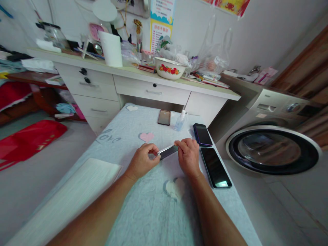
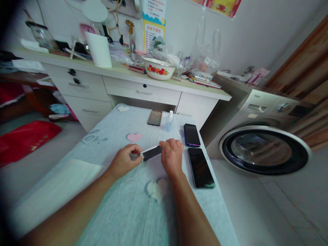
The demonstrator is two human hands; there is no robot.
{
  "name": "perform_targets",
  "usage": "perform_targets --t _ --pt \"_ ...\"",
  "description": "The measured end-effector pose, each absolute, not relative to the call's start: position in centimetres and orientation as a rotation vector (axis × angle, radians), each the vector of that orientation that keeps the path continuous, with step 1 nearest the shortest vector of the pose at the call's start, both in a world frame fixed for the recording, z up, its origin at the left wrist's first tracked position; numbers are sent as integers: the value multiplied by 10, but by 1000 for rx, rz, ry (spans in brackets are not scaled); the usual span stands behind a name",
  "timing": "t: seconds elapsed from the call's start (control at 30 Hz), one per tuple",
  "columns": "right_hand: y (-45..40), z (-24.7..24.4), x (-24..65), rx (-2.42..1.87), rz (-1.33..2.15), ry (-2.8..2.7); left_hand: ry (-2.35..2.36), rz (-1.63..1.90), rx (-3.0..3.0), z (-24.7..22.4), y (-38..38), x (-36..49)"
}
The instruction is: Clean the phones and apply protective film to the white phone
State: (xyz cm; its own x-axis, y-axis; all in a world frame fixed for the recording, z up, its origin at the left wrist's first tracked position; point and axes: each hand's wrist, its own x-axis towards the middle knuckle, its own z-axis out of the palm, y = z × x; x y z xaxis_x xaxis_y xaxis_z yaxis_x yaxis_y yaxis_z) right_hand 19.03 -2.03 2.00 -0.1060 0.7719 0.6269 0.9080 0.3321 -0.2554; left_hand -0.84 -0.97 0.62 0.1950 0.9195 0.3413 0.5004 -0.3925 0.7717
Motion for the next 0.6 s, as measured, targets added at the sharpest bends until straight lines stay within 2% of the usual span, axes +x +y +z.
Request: perform_targets --t 0.6 --pt "-2 8 206 -1503 29 -1582 1299 1104 1976 6 -9 -8"
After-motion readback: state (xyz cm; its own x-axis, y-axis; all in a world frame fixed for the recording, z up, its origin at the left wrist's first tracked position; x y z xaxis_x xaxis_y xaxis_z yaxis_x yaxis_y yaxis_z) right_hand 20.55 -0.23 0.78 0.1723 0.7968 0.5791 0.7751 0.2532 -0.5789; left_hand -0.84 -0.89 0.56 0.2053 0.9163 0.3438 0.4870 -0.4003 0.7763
